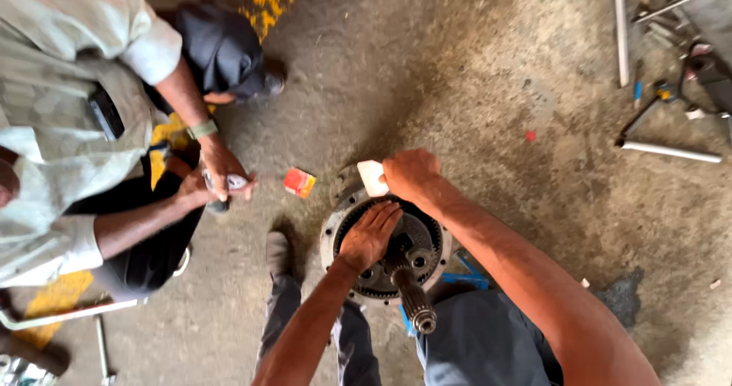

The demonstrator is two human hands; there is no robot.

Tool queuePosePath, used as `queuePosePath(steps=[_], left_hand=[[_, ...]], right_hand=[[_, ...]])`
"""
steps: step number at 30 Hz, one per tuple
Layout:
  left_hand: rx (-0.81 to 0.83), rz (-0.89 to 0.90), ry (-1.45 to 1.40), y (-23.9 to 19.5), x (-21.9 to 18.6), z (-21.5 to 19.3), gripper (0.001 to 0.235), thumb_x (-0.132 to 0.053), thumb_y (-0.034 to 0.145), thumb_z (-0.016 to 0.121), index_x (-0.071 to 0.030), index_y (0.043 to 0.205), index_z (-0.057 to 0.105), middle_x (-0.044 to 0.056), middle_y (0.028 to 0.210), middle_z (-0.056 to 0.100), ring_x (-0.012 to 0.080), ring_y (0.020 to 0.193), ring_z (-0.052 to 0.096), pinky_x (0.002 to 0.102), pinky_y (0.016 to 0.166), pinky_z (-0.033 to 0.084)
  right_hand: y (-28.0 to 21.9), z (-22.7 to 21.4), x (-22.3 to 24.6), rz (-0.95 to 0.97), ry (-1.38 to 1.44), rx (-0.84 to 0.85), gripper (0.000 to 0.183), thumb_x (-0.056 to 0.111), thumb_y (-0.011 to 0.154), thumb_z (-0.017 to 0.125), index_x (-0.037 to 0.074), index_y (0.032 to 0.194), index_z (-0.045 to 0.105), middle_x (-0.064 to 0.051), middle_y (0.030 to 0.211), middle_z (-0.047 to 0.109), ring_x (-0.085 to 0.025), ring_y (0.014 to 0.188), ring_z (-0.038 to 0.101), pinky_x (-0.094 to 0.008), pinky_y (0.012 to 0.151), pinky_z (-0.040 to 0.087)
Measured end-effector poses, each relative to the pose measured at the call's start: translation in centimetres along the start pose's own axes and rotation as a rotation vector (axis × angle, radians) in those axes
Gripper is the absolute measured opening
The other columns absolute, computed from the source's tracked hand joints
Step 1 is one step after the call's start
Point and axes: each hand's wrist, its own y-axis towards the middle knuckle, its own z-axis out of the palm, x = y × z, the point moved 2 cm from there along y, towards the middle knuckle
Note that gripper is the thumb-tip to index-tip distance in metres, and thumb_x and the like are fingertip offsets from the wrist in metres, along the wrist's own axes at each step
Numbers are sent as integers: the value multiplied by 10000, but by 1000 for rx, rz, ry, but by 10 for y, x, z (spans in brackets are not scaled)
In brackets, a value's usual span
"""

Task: The person cleans a gear assembly using a small scraper and a white cloth to remove debris and grease.

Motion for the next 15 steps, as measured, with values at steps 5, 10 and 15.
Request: queuePosePath(steps=[5,10,15], left_hand=[[-54,30,36,0,1,-4,578,-47,802,651,-23,1376,589,125,1442,583,309,1364,520,415,1151,428],[-50,-18,4,-1,1,-2,567,-50,832,644,-28,1396,596,120,1400,603,296,1332,552,402,1120,459],[-105,26,15,1,3,-1,529,-42,814,637,-26,1342,606,124,1406,616,298,1336,562,404,1119,466]], right_hand=[[5,5,10,-39,120,8,365,472,968,623,150,1063,766,-137,901,734,-346,849,737,-497,670,595],[14,19,31,-43,37,127,378,488,983,622,150,1067,770,-125,912,754,-337,901,747,-497,724,611],[29,13,30,-80,29,-1,331,467,859,722,162,948,815,-129,887,752,-362,880,721,-506,702,591]])
